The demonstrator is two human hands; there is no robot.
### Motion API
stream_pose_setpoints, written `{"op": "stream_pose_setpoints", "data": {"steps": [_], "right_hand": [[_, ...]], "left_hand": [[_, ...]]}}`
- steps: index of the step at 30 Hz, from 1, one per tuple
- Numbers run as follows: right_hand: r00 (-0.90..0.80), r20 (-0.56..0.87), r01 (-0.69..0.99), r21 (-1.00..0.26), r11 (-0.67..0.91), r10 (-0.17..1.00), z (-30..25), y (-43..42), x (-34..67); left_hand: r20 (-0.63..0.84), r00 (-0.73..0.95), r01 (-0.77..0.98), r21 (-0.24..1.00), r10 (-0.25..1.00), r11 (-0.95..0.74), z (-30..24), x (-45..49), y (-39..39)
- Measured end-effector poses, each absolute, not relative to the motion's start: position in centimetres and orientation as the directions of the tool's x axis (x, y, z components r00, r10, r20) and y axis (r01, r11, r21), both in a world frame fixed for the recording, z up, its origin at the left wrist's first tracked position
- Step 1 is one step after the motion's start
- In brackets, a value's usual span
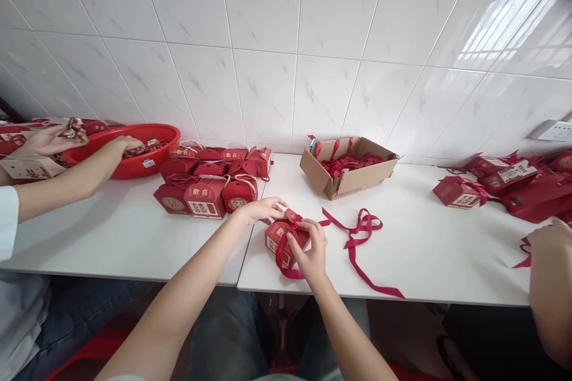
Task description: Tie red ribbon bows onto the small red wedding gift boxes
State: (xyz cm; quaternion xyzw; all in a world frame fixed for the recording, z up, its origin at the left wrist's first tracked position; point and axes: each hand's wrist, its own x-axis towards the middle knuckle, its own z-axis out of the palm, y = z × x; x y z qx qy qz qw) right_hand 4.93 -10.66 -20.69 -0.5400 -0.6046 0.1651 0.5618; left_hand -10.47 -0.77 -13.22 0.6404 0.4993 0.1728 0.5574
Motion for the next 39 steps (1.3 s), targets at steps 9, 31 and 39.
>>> {"op": "stream_pose_setpoints", "data": {"steps": [9, 31, 39], "right_hand": [[0.202, 0.569, 0.659, -0.681, 0.319, 0.797, -21.3, -11.6, 4.5], [0.303, 0.476, 0.576, -0.782, 0.239, 0.826, -20.7, -11.7, 3.5], [0.335, 0.476, 0.571, -0.789, 0.226, 0.813, -20.7, -11.5, 3.1]], "left_hand": [[-0.078, -0.024, 0.276, 0.958, 0.997, 0.081, -18.3, -12.7, -10.9], [-0.029, -0.122, -0.179, 0.984, 0.992, 0.007, -13.8, -18.4, -12.8], [0.166, -0.114, -0.329, 0.924, 0.979, -0.195, -9.7, -18.3, -11.6]]}}
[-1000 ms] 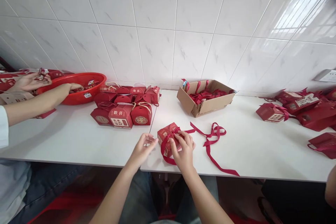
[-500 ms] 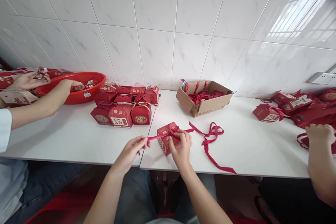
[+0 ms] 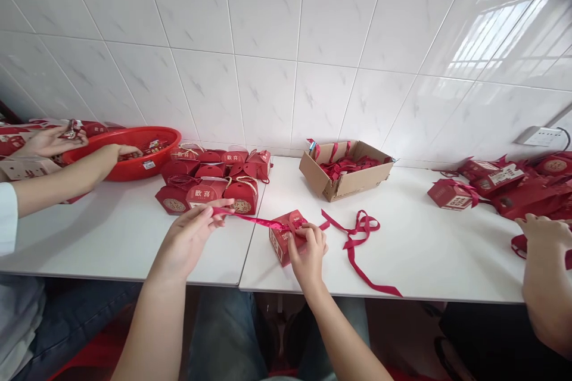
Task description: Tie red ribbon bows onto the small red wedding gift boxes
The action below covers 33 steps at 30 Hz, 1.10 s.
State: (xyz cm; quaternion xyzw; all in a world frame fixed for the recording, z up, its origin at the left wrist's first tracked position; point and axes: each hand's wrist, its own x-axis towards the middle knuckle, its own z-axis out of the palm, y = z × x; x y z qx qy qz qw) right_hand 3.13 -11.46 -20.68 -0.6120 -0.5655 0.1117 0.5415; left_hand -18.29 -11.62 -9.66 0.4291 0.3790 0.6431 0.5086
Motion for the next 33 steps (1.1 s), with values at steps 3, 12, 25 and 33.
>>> {"op": "stream_pose_setpoints", "data": {"steps": [3, 12, 25, 33], "right_hand": [[0.318, 0.508, 0.54, -0.791, 0.287, 0.8, -20.8, -11.8, 3.3], [0.383, -0.056, -0.187, -0.982, 0.018, 0.922, -22.6, -12.0, 7.6], [-0.065, -0.314, -0.491, -0.816, -0.304, 0.947, -22.2, -5.2, 11.0], [0.248, 0.016, -0.399, -0.91, 0.117, 0.969, -15.3, -4.6, 12.9]], "left_hand": [[0.205, -0.04, -0.331, 0.921, 0.978, -0.207, -8.8, -16.5, -10.3], [0.279, -0.07, -0.32, 0.903, 0.958, -0.286, -6.2, -13.6, -7.1], [0.38, -0.166, -0.136, 0.905, 0.91, -0.403, -5.0, -13.6, -6.9], [0.321, -0.192, -0.215, 0.909, 0.928, -0.358, -4.8, -13.9, -6.3]]}}
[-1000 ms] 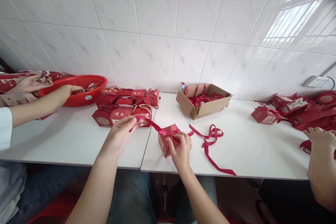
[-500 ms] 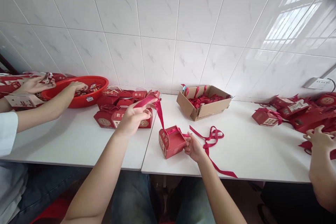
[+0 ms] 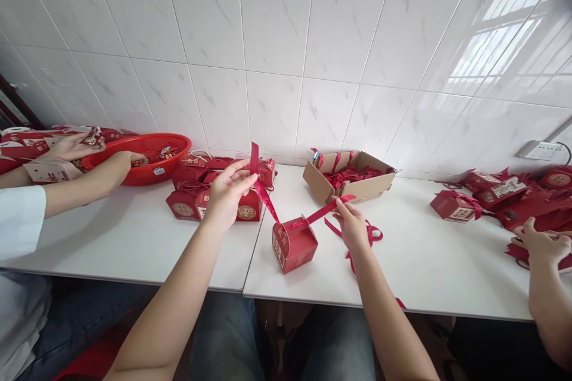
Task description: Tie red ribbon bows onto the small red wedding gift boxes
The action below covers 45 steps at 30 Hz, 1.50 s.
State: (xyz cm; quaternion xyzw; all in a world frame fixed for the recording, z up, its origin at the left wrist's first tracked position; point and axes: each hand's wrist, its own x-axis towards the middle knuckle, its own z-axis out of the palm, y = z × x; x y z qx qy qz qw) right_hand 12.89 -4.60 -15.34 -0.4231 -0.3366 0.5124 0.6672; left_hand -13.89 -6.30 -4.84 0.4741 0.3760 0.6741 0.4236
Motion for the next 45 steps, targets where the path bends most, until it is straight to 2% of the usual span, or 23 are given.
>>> {"op": "stream_pose_setpoints", "data": {"steps": [2, 4, 7, 11, 13, 19, 29, 35, 41, 45], "right_hand": [[0.211, 0.201, -0.229, -0.941, 0.248, 0.957, -12.6, -4.9, 13.0], [0.11, 0.328, -0.06, -0.94, 0.336, 0.938, -10.1, -5.3, 12.7], [-0.029, 0.391, 0.112, -0.913, 0.392, 0.92, -7.5, -5.5, 11.7], [-0.105, 0.424, 0.228, -0.87, 0.437, 0.9, -6.0, -5.4, 10.6], [-0.12, 0.458, 0.229, -0.851, 0.473, 0.881, -5.5, -5.5, 10.5], [-0.06, 0.501, 0.201, -0.841, 0.502, 0.863, -4.0, -5.8, 11.7], [-0.008, 0.488, 0.105, -0.868, 0.486, 0.873, -3.8, -4.3, 13.3], [-0.01, 0.486, 0.12, -0.867, 0.483, 0.874, -3.8, -4.4, 13.3], [-0.049, 0.493, 0.071, -0.866, 0.496, 0.868, -3.8, -4.3, 13.3], [-0.067, 0.482, 0.036, -0.874, 0.485, 0.874, -3.8, -4.4, 13.1]], "left_hand": [[0.31, -0.18, -0.247, 0.905, 0.934, -0.347, -4.8, -13.6, -5.9], [0.309, -0.161, -0.266, 0.901, 0.937, -0.343, -4.6, -13.1, -5.5], [0.319, -0.146, -0.249, 0.904, 0.936, -0.347, -4.3, -12.0, -4.9], [0.327, -0.079, -0.164, 0.928, 0.942, -0.336, -4.7, -10.4, -4.3], [0.313, -0.038, -0.128, 0.94, 0.949, -0.315, -5.2, -9.8, -4.0], [0.282, -0.051, -0.121, 0.95, 0.958, -0.287, -5.9, -8.8, -3.3], [0.428, -0.088, -0.061, 0.899, 0.899, -0.434, -3.4, -7.9, -2.6], [0.514, -0.023, -0.034, 0.857, 0.857, -0.515, -3.1, -7.9, -2.7], [0.562, 0.081, -0.088, 0.826, 0.823, -0.556, -3.0, -7.8, -2.5], [0.531, 0.112, -0.226, 0.837, 0.84, -0.499, -3.4, -7.7, -2.1]]}}
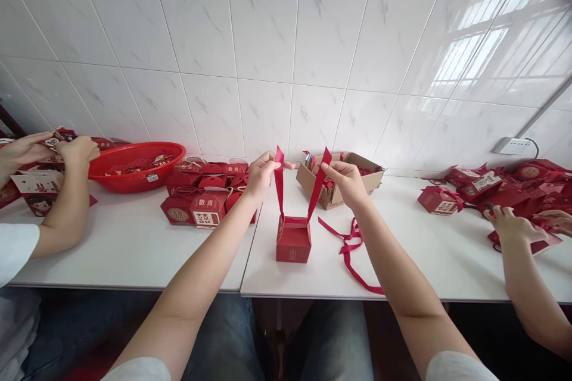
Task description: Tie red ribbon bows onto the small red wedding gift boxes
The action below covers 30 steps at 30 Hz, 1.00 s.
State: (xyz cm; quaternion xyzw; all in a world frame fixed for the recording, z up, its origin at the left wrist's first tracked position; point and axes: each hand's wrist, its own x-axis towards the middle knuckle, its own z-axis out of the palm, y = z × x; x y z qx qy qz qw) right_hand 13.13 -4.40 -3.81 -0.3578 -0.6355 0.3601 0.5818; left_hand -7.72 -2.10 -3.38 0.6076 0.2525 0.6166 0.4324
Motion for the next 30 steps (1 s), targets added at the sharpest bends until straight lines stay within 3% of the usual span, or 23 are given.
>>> {"op": "stream_pose_setpoints", "data": {"steps": [5, 14, 30], "right_hand": [[-0.074, 0.473, 0.054, -0.877, 0.477, 0.878, -3.6, -4.6, 13.1], [-0.089, 0.482, 0.024, -0.874, 0.486, 0.871, -3.6, -4.7, 13.1], [-0.062, 0.475, -0.085, -0.879, 0.469, 0.878, -3.9, -3.9, 13.0]], "left_hand": [[0.511, 0.156, -0.343, 0.831, 0.845, -0.439, -3.6, -7.8, -2.0], [0.535, 0.164, -0.282, 0.831, 0.829, -0.48, -3.6, -7.9, -2.2], [0.649, 0.017, 0.035, 0.76, 0.76, -0.649, -4.0, -8.1, -3.0]]}}
